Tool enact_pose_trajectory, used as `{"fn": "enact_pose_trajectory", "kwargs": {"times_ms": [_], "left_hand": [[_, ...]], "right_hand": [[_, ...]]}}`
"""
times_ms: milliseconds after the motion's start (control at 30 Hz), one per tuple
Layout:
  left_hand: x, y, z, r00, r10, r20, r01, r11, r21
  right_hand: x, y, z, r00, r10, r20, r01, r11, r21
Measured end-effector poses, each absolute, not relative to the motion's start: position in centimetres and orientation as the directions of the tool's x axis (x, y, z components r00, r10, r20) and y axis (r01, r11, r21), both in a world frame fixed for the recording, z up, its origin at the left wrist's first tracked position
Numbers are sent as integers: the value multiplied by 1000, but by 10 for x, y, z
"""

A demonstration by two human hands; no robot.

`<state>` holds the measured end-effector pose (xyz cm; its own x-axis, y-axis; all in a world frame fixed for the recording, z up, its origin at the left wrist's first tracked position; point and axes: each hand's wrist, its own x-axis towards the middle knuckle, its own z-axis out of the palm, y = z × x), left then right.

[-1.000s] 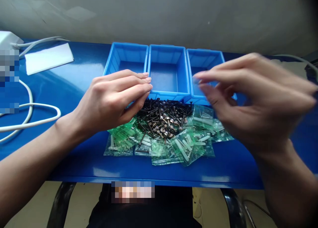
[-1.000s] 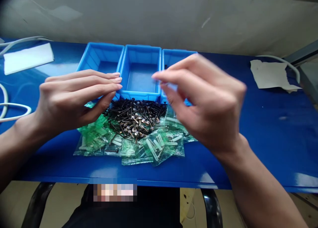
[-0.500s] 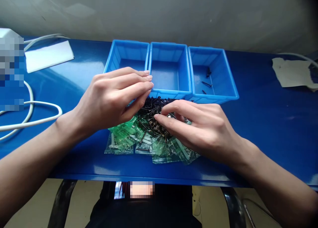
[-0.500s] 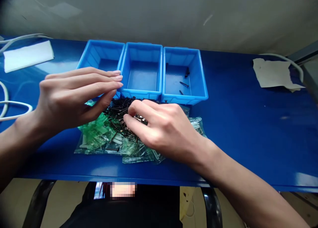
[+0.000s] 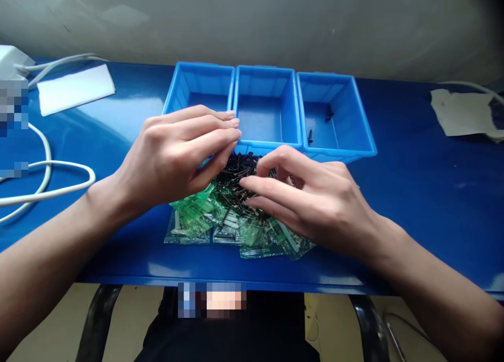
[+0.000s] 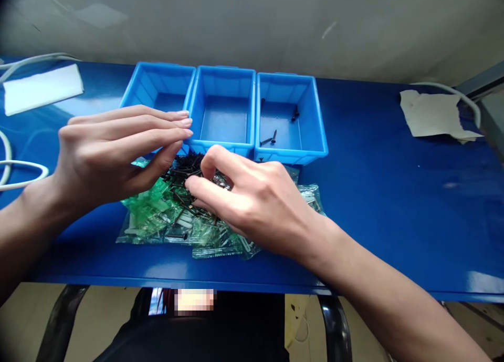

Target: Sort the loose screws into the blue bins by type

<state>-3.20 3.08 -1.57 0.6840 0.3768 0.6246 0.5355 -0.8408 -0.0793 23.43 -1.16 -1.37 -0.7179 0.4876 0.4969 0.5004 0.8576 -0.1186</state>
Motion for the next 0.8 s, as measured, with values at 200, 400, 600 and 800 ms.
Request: {"fn": "enact_pose_trajectory", "kwargs": {"times_ms": [200, 400, 600, 800], "left_hand": [[-32, 30, -16, 687, 383, 618, 534, -842, -73], [-33, 29, -16, 679, 394, 620, 546, -835, -67], [-34, 29, -15, 687, 396, 609, 531, -846, -49], [-33, 29, -16, 690, 386, 612, 526, -848, -58]], "right_hand": [[231, -9, -20, -761, 469, 449, 492, 868, -71], [233, -13, -8, -660, 536, 526, 501, 836, -224], [257, 2, 4, -204, 749, 630, 787, 508, -349], [266, 10, 2, -491, 554, 672, 660, 740, -127]]}}
